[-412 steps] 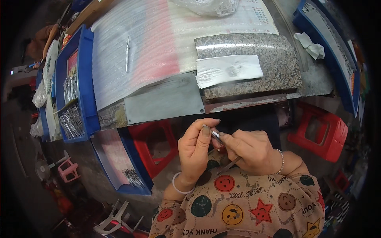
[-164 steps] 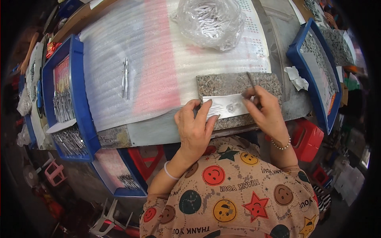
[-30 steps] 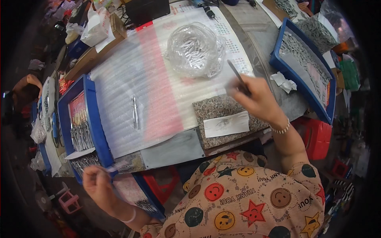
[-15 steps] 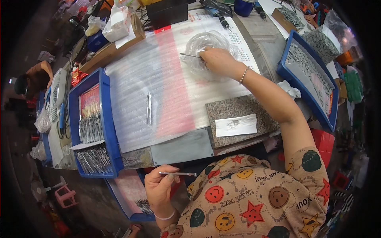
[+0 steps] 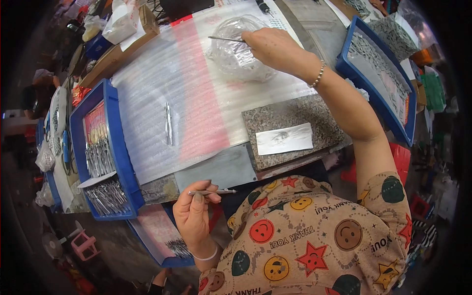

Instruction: Polishing and inspecting the tips of metal tweezers on a stone block at a workbench.

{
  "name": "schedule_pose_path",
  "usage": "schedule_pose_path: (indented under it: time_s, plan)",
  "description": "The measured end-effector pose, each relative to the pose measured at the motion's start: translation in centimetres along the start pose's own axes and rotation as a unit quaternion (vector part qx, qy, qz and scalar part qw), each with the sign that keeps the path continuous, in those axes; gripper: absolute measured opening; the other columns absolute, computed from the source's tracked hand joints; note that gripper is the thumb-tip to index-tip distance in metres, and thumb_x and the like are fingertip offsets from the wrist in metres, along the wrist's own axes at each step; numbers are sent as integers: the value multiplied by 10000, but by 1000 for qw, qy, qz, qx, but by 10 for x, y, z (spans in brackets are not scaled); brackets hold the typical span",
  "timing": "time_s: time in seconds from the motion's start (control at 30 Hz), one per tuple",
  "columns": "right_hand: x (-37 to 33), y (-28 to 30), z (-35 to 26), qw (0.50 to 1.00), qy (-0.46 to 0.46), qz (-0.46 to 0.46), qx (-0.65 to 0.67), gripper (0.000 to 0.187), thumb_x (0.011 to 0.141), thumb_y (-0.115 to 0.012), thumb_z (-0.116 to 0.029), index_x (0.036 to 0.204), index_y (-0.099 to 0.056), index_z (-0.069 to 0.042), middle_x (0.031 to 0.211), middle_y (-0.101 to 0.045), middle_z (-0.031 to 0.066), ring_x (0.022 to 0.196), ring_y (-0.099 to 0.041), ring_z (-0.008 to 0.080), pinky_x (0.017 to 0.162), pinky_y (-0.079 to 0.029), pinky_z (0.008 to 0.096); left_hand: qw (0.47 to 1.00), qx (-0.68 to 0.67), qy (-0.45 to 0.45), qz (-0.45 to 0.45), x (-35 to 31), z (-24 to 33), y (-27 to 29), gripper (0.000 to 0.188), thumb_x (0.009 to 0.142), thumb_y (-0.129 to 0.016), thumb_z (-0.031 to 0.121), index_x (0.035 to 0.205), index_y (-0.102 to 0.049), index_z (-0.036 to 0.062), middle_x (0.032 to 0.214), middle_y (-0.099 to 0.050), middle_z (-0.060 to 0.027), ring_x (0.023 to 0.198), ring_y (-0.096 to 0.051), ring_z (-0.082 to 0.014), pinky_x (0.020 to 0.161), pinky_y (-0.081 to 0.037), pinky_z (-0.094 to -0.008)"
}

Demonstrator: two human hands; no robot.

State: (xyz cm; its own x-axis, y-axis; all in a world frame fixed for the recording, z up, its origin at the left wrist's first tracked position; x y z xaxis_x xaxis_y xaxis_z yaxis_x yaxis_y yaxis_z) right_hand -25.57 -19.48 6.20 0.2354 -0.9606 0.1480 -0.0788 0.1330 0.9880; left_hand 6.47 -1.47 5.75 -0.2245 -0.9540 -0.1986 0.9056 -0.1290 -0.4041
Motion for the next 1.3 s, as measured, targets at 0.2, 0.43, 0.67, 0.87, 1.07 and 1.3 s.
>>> schedule_pose_path:
  time_s: [0.2,0.43,0.67,0.87,1.07,1.3]
  plan:
    - [-60,33,-8,950,-35,20,309,71,820,-606,-51,864,-597,5,697,-628,115,638,-613,207,611,-498,326,999,-23,25,-23,10,-10,-15,231,959,-515,105,1091,-566,-77,1012,-625,-186,768,-613,-196,687,-514,-310]
    - [-163,14,-68,618,-174,-243,727,128,795,-713,-57,825,-593,-26,720,-620,-10,607,-522,23,532,-405,179,996,32,40,-67,31,-26,-37,125,841,-613,-55,963,-639,-59,969,-560,-112,768,-614,-156,699,-513,-246]
    - [-185,1,-79,486,-238,-287,790,112,831,-646,-76,866,-567,-5,713,-648,70,463,-497,48,425,-389,183,984,54,123,-119,40,-34,-58,146,920,-561,32,1021,-629,-50,856,-610,-60,679,-563,-76,633,-460,-189]
    - [-187,-1,-81,457,-236,-301,803,102,836,-629,-72,864,-565,1,700,-638,63,465,-486,44,429,-395,185,980,62,147,-118,35,-38,-67,145,924,-566,47,1023,-634,-34,804,-602,-8,666,-539,-43,610,-447,-173]
    - [-190,-2,-87,479,-237,-283,797,110,861,-621,-96,875,-567,-1,707,-636,56,471,-485,44,431,-394,187,982,74,133,-107,33,-38,-68,132,925,-567,51,1013,-622,-31,782,-598,-1,648,-529,-32,583,-434,-165]
    - [-192,8,-92,537,-260,-156,788,141,882,-606,-71,986,-561,13,781,-639,44,563,-511,39,491,-405,179,992,38,112,-51,32,-44,-65,107,930,-563,56,970,-620,-26,765,-593,2,625,-532,-34,573,-430,-162]
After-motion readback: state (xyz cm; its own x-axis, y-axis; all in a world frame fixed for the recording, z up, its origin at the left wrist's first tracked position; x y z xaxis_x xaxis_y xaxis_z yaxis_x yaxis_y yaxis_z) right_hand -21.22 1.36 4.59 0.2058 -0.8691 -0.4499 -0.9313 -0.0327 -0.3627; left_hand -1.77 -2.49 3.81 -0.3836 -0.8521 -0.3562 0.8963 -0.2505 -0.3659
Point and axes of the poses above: each hand's wrist, its own x-axis towards the middle knuckle, its own y-axis out of the back of the hand, z = x × y, the point moved 1 cm from there along x, towards the middle knuckle
